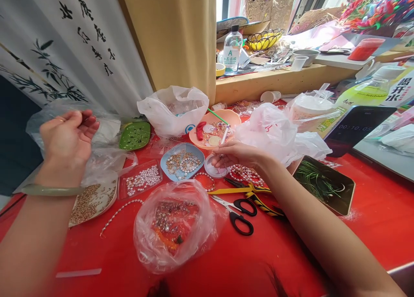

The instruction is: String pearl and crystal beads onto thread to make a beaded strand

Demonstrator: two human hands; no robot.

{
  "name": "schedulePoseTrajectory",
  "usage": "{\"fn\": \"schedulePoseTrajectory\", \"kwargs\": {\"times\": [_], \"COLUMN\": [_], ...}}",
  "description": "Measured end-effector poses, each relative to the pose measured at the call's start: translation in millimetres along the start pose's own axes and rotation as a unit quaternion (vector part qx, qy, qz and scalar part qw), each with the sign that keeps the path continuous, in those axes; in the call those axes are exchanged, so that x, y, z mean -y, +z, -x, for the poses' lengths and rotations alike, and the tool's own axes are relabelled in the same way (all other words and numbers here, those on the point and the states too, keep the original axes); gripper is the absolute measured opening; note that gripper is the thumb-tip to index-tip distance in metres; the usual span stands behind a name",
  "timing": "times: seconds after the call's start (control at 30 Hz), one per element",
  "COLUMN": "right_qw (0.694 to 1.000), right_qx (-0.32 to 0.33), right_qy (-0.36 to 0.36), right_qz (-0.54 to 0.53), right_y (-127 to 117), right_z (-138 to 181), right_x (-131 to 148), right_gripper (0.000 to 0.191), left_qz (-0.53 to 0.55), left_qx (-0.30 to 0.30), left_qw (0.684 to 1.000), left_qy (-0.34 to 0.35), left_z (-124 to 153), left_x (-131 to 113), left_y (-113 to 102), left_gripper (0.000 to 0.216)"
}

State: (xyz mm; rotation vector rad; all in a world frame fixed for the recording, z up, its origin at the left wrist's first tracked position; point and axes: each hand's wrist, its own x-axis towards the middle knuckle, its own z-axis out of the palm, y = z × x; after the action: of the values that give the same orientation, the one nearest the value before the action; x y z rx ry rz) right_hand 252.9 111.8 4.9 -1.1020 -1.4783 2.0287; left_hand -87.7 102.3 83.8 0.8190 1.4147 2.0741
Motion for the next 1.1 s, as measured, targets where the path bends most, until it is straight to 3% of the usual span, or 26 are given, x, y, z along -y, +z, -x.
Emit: {"fn": "schedulePoseTrajectory", "kwargs": {"times": [0.27, 0.53, 0.67, 0.87, 1.0, 1.07, 1.1], "right_qw": [0.999, 0.979, 0.943, 0.858, 0.803, 0.788, 0.798], "right_qx": [0.004, -0.044, -0.102, -0.196, -0.255, -0.28, -0.275], "right_qy": [-0.014, -0.026, -0.029, -0.039, -0.051, -0.103, -0.15], "right_qz": [0.042, 0.198, 0.316, 0.473, 0.536, 0.539, 0.514], "right_y": [1, -6, -3, 3, 13, 27, 36], "right_z": [-1, -2, 1, 7, 19, 27, 32], "right_x": [-1, -1, 5, 13, 22, 30, 34], "right_gripper": [0.022, 0.034, 0.036, 0.027, 0.027, 0.025, 0.023], "left_qz": [-0.005, -0.018, -0.02, -0.017, -0.046, -0.071, -0.092], "left_qx": [-0.005, 0.017, 0.057, 0.095, 0.151, 0.196, 0.234], "left_qw": [1.0, 0.999, 0.996, 0.993, 0.987, 0.978, 0.967], "left_qy": [-0.004, -0.037, -0.069, -0.074, -0.025, 0.018, 0.039], "left_z": [-4, -2, 14, 47, 78, 96, 105], "left_x": [9, 22, 25, 16, 3, -2, -5], "left_y": [-4, -14, -16, -8, -1, 2, 3], "left_gripper": [0.023, 0.02, 0.016, 0.017, 0.014, 0.01, 0.008]}}
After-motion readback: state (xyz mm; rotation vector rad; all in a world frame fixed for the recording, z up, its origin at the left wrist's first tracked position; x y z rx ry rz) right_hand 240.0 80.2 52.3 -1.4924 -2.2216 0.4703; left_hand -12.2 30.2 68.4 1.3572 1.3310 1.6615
